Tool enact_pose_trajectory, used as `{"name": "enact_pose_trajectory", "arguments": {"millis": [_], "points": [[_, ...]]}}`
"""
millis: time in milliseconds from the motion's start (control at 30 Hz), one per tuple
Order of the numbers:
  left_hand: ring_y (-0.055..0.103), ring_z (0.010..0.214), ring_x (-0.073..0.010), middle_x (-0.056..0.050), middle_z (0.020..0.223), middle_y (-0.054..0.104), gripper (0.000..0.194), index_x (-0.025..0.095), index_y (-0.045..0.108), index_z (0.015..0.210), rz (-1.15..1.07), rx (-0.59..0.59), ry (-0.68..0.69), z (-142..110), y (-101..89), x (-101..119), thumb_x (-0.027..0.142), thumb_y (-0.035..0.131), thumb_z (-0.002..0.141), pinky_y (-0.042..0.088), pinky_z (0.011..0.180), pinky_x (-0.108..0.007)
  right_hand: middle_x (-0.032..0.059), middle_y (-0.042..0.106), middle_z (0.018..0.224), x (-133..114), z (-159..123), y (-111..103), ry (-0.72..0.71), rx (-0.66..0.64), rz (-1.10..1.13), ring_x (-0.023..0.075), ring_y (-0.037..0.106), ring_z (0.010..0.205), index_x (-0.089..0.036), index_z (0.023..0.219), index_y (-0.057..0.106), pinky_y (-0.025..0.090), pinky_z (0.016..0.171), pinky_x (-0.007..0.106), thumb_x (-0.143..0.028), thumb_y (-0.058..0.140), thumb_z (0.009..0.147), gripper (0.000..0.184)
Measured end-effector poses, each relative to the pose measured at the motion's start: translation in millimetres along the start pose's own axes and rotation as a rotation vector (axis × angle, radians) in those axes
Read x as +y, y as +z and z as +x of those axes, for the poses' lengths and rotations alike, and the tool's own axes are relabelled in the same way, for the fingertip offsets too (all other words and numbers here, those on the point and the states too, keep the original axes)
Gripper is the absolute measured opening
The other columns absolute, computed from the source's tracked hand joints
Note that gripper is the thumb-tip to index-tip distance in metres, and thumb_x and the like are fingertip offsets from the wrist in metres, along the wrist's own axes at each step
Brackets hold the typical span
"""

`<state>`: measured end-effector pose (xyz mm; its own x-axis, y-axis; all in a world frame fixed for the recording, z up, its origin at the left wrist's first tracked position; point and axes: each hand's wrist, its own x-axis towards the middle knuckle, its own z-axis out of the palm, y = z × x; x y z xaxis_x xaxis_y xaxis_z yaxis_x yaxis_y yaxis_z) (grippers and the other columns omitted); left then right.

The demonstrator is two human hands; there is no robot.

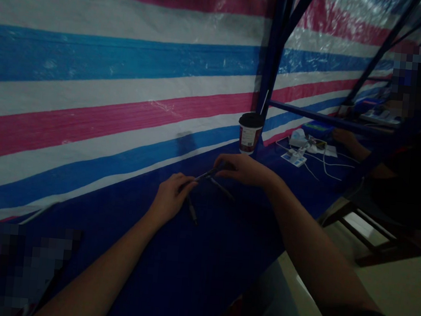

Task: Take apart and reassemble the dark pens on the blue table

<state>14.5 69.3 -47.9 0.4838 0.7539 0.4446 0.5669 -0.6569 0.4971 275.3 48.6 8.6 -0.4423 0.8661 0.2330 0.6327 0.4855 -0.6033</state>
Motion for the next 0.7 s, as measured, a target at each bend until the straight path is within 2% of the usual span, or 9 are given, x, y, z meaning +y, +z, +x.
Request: {"name": "enact_pose_trajectory", "arguments": {"millis": [67, 133, 267, 333, 433, 533, 700], "points": [[0.062, 0.079, -0.0195, -0.004, 0.083, 0.069, 0.027, 0.021, 0.076, 0.101, -0.005, -0.036, 0.022, -0.1, -0.4, 0.5, 0.036, 0.054, 0.099, 0.046, 0.07, -0.031, 0.0002, 0.066, 0.074, -0.6, 0.9, -0.2, 0.016, 0.002, -0.023, 0.0144, 0.057, 0.068, -0.018, 0.097, 0.071, 0.038, 0.066, 0.027, -0.028, 0.063, 0.095, 0.013], [0.062, 0.078, -0.0195, -0.004, 0.081, 0.069, 0.026, 0.021, 0.076, 0.1, -0.014, -0.059, 0.041, -0.4, -0.7, 0.8, 0.035, 0.054, 0.099, 0.046, 0.07, -0.031, 0.0003, 0.062, 0.068, -1.2, 2.5, 1.3, 0.044, -0.028, -0.079, 0.0137, 0.055, 0.064, -0.017, 0.085, 0.07, 0.037, 0.065, 0.027, -0.028, 0.055, 0.099, 0.023], [0.063, 0.079, -0.0203, -0.005, 0.082, 0.07, 0.025, 0.019, 0.076, 0.098, -0.014, 0.005, 0.069, -1.0, -0.4, 0.5, 0.035, 0.056, 0.097, 0.046, 0.07, -0.031, 0.0011, 0.059, 0.064, -2.9, 4.0, 4.7, 0.079, -0.04, -0.125, 0.0129, 0.053, 0.061, -0.016, 0.076, 0.068, 0.037, 0.064, 0.028, -0.032, 0.045, 0.104, 0.039], [0.063, 0.078, -0.0203, -0.005, 0.082, 0.069, 0.026, 0.019, 0.076, 0.098, -0.033, 0.037, 0.061, -1.0, 0.0, 0.5, 0.036, 0.056, 0.097, 0.046, 0.07, -0.031, 0.0019, 0.062, 0.066, -3.6, 3.0, 4.2, 0.067, -0.011, -0.091, 0.0134, 0.054, 0.062, -0.015, 0.08, 0.069, 0.037, 0.064, 0.027, -0.038, 0.047, 0.104, 0.039], [0.064, 0.076, -0.0197, -0.004, 0.082, 0.07, 0.027, 0.02, 0.075, 0.099, -0.086, 0.024, 0.023, -0.8, 0.5, 0.6, 0.038, 0.055, 0.097, 0.047, 0.069, -0.031, 0.0021, 0.066, 0.073, -3.8, 1.1, 1.8, -0.002, -0.012, -0.043, 0.0137, 0.057, 0.068, -0.014, 0.091, 0.07, 0.037, 0.066, 0.026, -0.038, 0.058, 0.098, 0.028], [0.065, 0.075, -0.0199, -0.004, 0.082, 0.071, 0.028, 0.02, 0.075, 0.097, -0.098, 0.008, 0.011, -0.6, 0.2, 0.9, 0.039, 0.055, 0.096, 0.047, 0.07, -0.031, 0.0002, 0.063, 0.068, -3.0, 0.4, 0.3, -0.01, -0.076, -0.013, 0.0123, 0.055, 0.064, -0.015, 0.082, 0.066, 0.036, 0.064, 0.026, -0.036, 0.055, 0.099, 0.029], [0.065, 0.077, -0.0213, -0.004, 0.081, 0.071, 0.025, 0.022, 0.076, 0.093, -0.118, 0.083, -0.004, -1.2, -2.0, 3.1, 0.041, 0.059, 0.092, 0.046, 0.071, -0.032, -0.0032, 0.054, 0.056, -3.7, 0.4, 0.2, 0.039, -0.095, 0.026, 0.0103, 0.05, 0.054, -0.017, 0.071, 0.059, 0.035, 0.058, 0.025, -0.038, 0.051, 0.101, 0.038]]}}
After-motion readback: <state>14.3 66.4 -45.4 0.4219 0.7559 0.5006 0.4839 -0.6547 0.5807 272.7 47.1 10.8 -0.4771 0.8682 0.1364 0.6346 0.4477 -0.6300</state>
